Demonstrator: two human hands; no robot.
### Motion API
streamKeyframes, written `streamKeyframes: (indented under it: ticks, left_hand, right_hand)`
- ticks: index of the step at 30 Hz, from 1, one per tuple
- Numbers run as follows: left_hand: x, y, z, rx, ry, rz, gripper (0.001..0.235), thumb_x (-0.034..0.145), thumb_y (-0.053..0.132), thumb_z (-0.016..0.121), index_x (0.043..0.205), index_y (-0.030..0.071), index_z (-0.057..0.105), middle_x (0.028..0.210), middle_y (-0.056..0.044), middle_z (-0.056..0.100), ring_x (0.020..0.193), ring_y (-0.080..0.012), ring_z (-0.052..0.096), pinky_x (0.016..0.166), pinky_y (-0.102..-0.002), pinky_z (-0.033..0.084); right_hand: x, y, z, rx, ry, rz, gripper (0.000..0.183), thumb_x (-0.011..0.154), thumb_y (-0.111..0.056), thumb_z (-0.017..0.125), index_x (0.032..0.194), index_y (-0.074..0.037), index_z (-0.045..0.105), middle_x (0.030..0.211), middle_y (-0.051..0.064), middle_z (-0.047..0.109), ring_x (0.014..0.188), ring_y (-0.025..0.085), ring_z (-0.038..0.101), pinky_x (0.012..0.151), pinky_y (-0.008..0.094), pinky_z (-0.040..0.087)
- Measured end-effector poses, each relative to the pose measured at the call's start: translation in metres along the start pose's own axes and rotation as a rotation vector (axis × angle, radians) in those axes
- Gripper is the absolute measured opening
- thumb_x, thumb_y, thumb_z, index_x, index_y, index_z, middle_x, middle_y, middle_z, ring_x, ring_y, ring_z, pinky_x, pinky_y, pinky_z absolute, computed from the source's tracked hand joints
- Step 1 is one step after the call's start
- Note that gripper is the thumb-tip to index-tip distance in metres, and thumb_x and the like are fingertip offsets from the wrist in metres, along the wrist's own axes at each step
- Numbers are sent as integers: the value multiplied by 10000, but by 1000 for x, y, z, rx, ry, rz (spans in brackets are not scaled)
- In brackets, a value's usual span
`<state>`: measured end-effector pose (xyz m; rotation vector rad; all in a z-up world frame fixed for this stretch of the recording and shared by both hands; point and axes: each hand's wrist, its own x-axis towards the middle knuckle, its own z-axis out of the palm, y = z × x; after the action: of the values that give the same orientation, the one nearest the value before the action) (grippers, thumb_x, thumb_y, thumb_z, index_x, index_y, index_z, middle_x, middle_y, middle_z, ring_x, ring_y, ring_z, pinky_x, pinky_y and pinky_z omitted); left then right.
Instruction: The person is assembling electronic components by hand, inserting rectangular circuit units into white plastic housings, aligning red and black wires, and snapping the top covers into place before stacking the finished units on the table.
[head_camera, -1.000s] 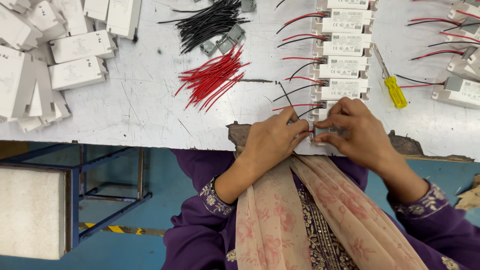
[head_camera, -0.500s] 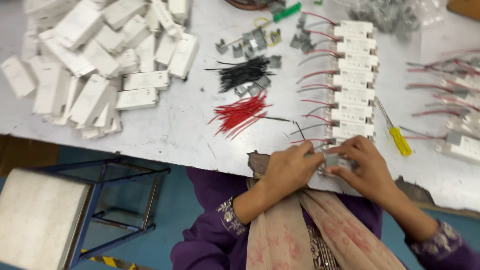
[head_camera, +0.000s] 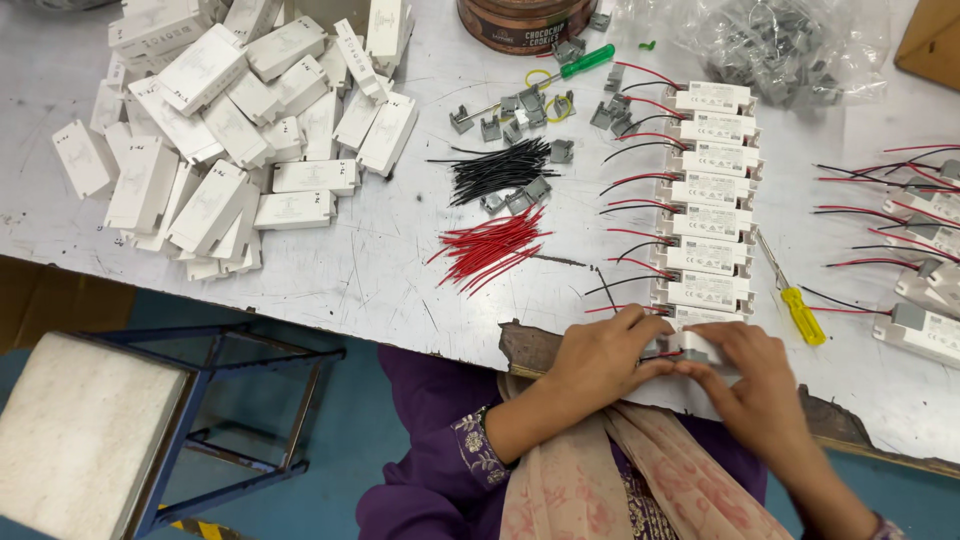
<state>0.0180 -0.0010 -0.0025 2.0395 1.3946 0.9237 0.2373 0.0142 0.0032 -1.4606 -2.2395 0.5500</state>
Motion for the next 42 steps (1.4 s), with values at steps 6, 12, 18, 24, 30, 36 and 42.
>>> streamKeyframes:
  ticks: [6,12,18,24,30,36,42]
  left_hand:
    - [3,-5,3,-35,-80,-43,385,886,371,756,1189,154,659,1054,-38,656,797,-279,706,630,-397,564]
    - [11,-1,2,-41,-67,-31,346,848,193,756,1169,132,643,1066,-58,668,826,-318,706,647,-425,550]
    - [16,0,2,-77,-34,-28,395,766,102,760,1138,108,628,1017,-79,654,765,-317,688,612,-416,537]
    - [16,-6,8,-68,-34,-19,376,763,61,737,1120,96,624,999,-86,636,758,-317,677,602,-417,528]
    - [18,-7,12,-44,-2,-14,365,765,77,731,1115,100,630,999,-88,641,760,-315,673,611,-416,531]
    - [27,-10,7,-63,-76,-116,280,886,242,763,1115,106,676,1038,-76,694,726,-296,694,602,-380,534]
    - [9,-34,-3,-1105,-63,-465,329,981,254,727,1211,24,682,905,-73,611,592,-166,522,510,-284,414]
  right_hand:
    - [-1,-12,10,-15,132,-114,416,830,-307,742,1180,-91,683,1069,48,659,1004,260,593,907,393,381]
    - [10,-17,11,42,177,-60,369,782,-299,787,1089,-112,703,965,45,674,893,272,595,791,397,398]
    - [17,-20,12,35,250,-127,341,753,-265,798,1024,-86,696,925,42,677,845,257,601,744,399,400]
    - [22,-22,14,12,337,-154,325,770,-300,824,976,-85,694,855,54,632,783,263,580,701,398,397]
    - [26,-25,13,-10,351,-133,318,785,-315,819,967,-83,702,840,67,616,780,271,579,687,394,398]
    - [26,-16,14,-2,321,-148,328,809,-287,825,1017,-62,708,900,78,651,823,290,599,724,407,434]
    - [28,33,-36,224,272,102,336,908,-234,789,1174,-46,706,995,105,675,868,262,640,777,397,509]
